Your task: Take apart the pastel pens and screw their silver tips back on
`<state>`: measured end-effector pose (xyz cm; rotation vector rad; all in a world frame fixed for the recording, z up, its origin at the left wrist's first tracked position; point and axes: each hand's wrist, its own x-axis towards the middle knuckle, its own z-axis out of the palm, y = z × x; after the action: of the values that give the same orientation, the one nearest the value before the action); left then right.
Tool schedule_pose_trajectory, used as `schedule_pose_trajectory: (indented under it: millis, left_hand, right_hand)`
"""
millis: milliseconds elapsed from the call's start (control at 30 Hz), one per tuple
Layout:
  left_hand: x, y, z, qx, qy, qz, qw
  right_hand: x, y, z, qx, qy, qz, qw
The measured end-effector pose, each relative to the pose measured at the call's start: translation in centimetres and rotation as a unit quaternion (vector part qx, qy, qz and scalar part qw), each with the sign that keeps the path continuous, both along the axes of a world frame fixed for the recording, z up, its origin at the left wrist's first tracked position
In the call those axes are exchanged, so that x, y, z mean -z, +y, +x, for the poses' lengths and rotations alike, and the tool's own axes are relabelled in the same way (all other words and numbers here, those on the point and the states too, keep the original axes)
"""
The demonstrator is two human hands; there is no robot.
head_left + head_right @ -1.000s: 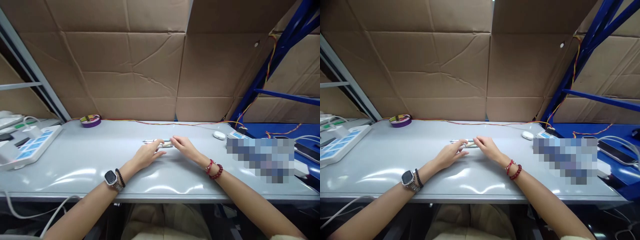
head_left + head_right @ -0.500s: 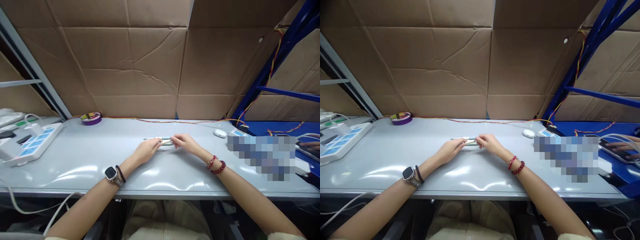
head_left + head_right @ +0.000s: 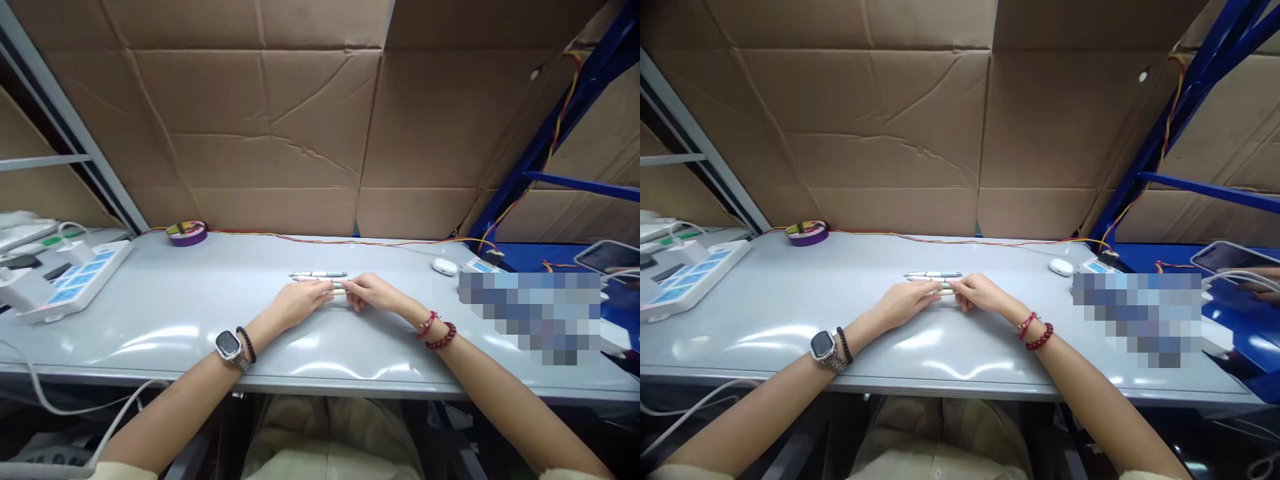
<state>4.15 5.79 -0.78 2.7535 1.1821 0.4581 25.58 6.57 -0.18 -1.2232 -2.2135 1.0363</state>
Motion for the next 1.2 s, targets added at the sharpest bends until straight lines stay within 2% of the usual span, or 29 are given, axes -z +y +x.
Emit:
schedule_pose_trajectory:
  millis: [333,533,800,1200]
  left_hand:
    - [-0.1,0.0,0.2,-0.031,0.023,0.000,0.999]
    - [-0.1,0.0,0.0,-0.029,0.022,-0.011,0.999]
    - [0.1,0.3,-0.1,-0.051,0.031,-0.021,0.998]
    - [0.2,0.5,-0.2,-0.051,0.021,-0.016,0.998]
  right_hand:
    - [-0.2,-0.1,0.1,0.006,0.020,0.052,0.998]
    - [0.4,-0.1,-0.3,0.004,-0.007,0.034,0.999]
    - [-0.8,-0.4,0.0,-0.002,-0.007,0.089,0.996]
    - [-0.1,-0.1,0.2,0.015,0.003,0.115,0.993]
